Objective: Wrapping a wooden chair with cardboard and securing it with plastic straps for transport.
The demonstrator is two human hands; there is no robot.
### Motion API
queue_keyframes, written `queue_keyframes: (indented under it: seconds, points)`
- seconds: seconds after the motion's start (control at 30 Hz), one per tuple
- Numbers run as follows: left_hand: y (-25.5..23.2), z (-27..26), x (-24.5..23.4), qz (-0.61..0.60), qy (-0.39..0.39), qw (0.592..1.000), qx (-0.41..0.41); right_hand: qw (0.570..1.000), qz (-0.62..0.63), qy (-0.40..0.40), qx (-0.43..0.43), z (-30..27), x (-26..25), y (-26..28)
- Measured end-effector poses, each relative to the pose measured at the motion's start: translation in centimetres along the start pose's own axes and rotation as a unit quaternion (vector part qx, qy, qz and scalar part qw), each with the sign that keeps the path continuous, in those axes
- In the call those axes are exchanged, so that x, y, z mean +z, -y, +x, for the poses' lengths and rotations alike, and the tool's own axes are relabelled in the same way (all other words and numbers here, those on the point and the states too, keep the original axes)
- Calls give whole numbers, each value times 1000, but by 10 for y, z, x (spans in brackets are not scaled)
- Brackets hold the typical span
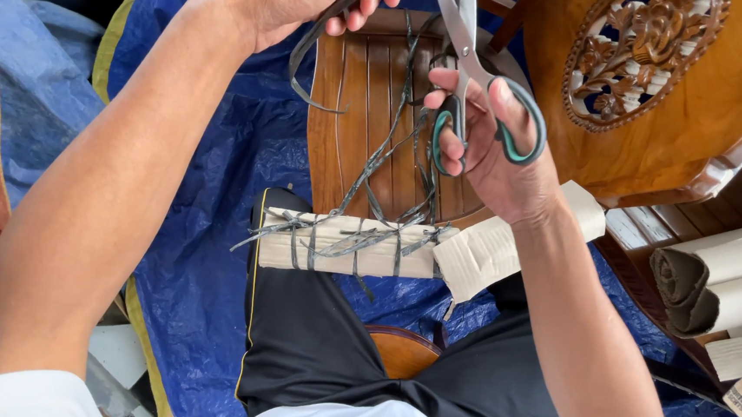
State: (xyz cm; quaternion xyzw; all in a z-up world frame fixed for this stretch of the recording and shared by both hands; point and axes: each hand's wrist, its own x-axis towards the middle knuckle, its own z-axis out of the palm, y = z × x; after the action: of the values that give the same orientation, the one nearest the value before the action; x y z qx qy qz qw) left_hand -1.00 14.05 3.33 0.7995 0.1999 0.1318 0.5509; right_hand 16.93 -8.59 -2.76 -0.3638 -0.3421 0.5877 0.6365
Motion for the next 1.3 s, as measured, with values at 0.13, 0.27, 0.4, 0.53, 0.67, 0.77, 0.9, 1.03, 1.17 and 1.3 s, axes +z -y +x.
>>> queue_keyframes:
  seconds: [0.13, 0.27, 0.4, 0.53, 0.67, 0.77, 0.9, 1.03, 1.17, 1.3]
  points:
    - [6, -3, -1, 28, -17, 999, -41, 1000, -13, 9, -3, 3, 0, 1]
    - [19, 1, -3, 44, -24, 998, -46, 999, -41, -31, 6, 2, 7, 6]
    - [25, 4, -4, 38, -16, 998, -47, 995, -96, -34, -4, 2, 9, 9]
    - [23, 4, -1, 22, -11, 999, -44, 986, -162, -39, -10, 0, 14, 11]
    - [17, 6, 7, 3, -6, 1000, -21, 983, -178, -42, -9, -3, 16, 10]
    - [18, 12, 15, -18, -11, 1000, -23, 978, -201, -59, -9, -5, 15, 7]
    - [31, 22, 21, -47, -14, 999, 21, 975, -216, -59, -14, -9, 10, 6]
    - [32, 24, 26, -39, -32, 997, 52, 968, -240, -67, -5, -12, 5, 5]
    - [26, 23, 26, -49, -32, 997, 46, 967, -248, -48, 16, -17, 2, 9]
    - [29, 28, 25, -36, -25, 997, 62, 978, -205, -26, 25, -17, -5, 4]
